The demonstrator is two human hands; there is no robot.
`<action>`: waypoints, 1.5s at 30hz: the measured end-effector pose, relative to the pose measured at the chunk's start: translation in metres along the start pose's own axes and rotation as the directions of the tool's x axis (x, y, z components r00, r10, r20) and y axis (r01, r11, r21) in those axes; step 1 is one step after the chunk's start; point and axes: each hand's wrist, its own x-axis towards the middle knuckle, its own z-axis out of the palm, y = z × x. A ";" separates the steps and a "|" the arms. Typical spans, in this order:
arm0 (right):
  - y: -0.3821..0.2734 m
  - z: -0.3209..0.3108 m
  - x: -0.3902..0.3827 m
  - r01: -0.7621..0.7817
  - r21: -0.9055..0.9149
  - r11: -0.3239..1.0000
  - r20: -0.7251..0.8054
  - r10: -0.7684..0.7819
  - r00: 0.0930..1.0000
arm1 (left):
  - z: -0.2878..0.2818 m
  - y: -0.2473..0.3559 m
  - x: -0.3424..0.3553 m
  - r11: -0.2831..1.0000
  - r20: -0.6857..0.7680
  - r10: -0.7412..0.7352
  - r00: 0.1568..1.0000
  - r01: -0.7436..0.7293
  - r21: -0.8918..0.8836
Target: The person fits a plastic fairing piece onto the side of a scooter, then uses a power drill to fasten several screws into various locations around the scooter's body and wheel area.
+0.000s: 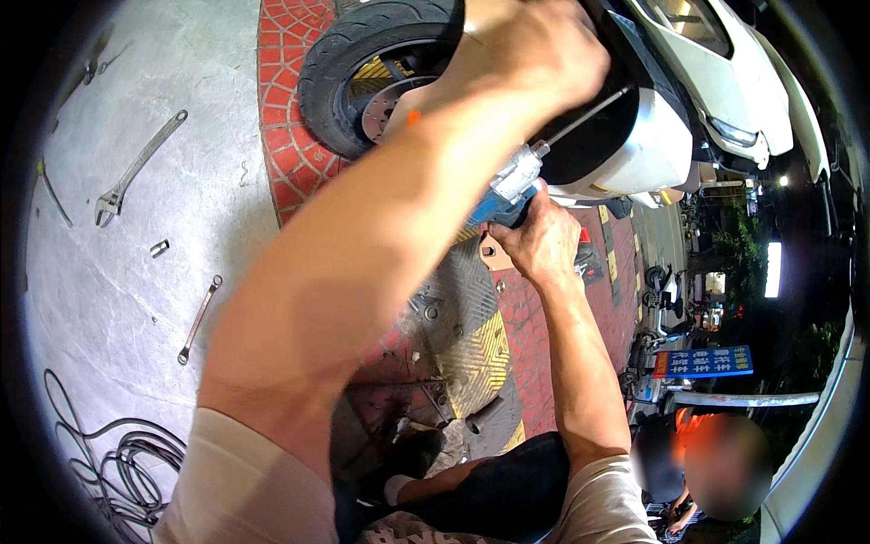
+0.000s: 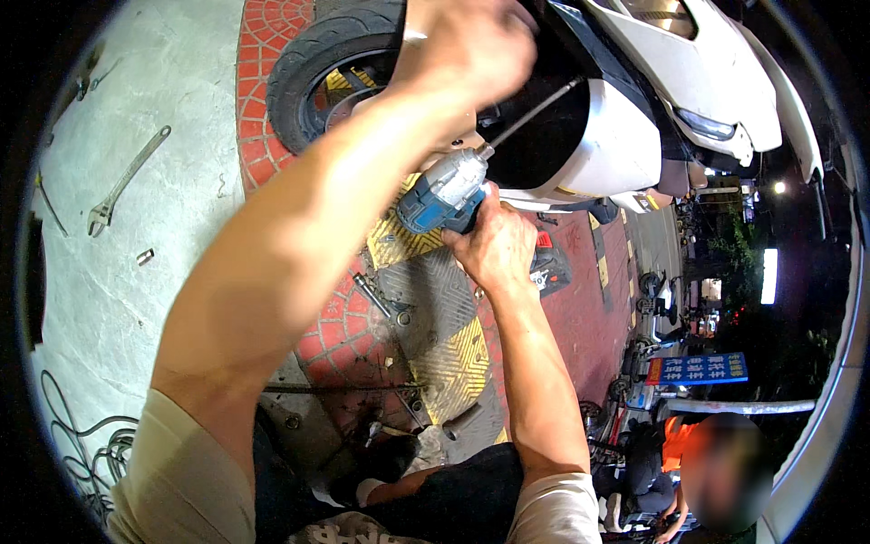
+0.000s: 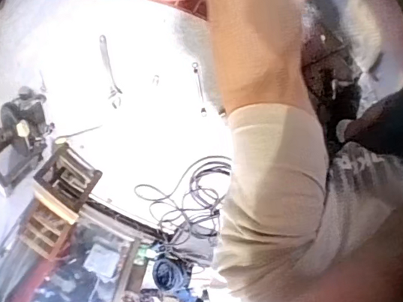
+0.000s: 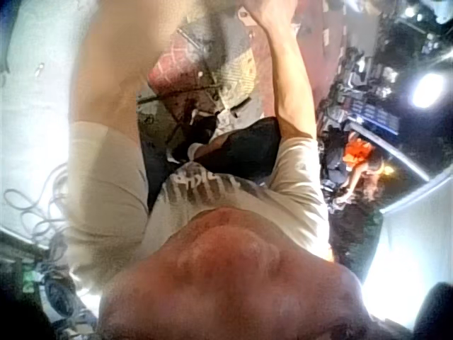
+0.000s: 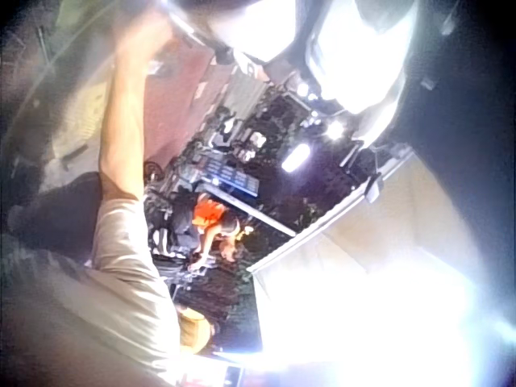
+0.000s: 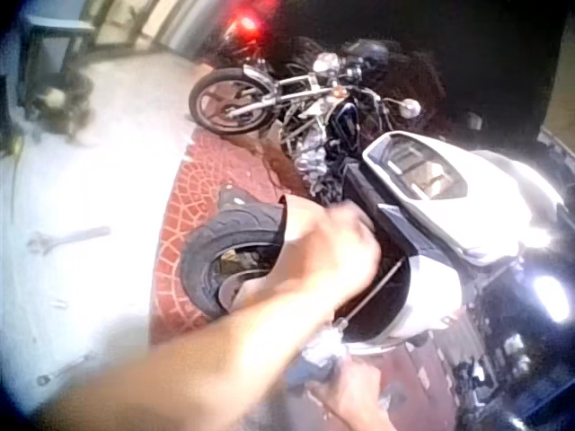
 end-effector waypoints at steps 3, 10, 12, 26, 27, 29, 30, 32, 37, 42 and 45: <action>-0.006 0.007 0.010 0.046 0.002 0.999 -0.033 -0.046 0.998 | 0.025 0.015 -0.013 0.889 0.151 -0.102 0.983 0.158 -0.430; -0.005 0.014 0.011 0.115 0.060 0.991 -0.147 -0.106 0.984 | 0.048 0.016 -0.022 0.703 0.125 -0.174 0.977 0.212 -0.679; -0.005 0.016 0.012 0.145 0.080 0.986 -0.190 -0.128 0.973 | 0.051 0.011 -0.021 0.724 0.072 -0.144 0.987 0.154 -0.672; -0.005 0.014 0.016 0.104 0.131 0.986 -0.084 -0.093 0.992 | 0.047 0.006 -0.017 0.745 0.059 -0.054 0.997 0.079 -0.662; -0.004 0.012 0.016 0.092 0.121 0.988 -0.055 -0.086 0.995 | 0.049 0.006 -0.017 0.744 0.042 -0.065 0.997 0.076 -0.663; -0.003 0.011 0.014 0.109 0.125 0.986 -0.056 -0.103 0.993 | 0.052 0.008 -0.017 0.744 0.041 -0.085 0.996 0.091 -0.662; -0.003 0.012 0.013 0.120 0.130 0.984 -0.055 -0.114 0.992 | 0.053 0.007 -0.017 0.747 0.039 -0.096 0.995 0.098 -0.658; -0.007 0.010 0.011 0.103 0.152 0.983 -0.075 -0.093 0.993 | 0.052 0.007 -0.018 0.719 0.090 -0.101 0.991 0.135 -0.681; -0.007 0.011 0.015 0.088 0.124 0.988 -0.066 -0.081 0.995 | 0.045 0.004 -0.019 0.580 0.144 -0.073 0.987 0.160 -0.799; -0.004 0.020 0.020 0.085 -0.027 0.996 -0.035 -0.086 0.996 | 0.039 -0.002 -0.020 0.543 0.176 -0.059 0.983 0.179 -0.820; 0.004 0.030 0.024 0.106 0.014 0.994 -0.096 -0.104 0.990 | 0.042 -0.003 -0.018 0.629 0.096 0.014 0.995 0.066 -0.775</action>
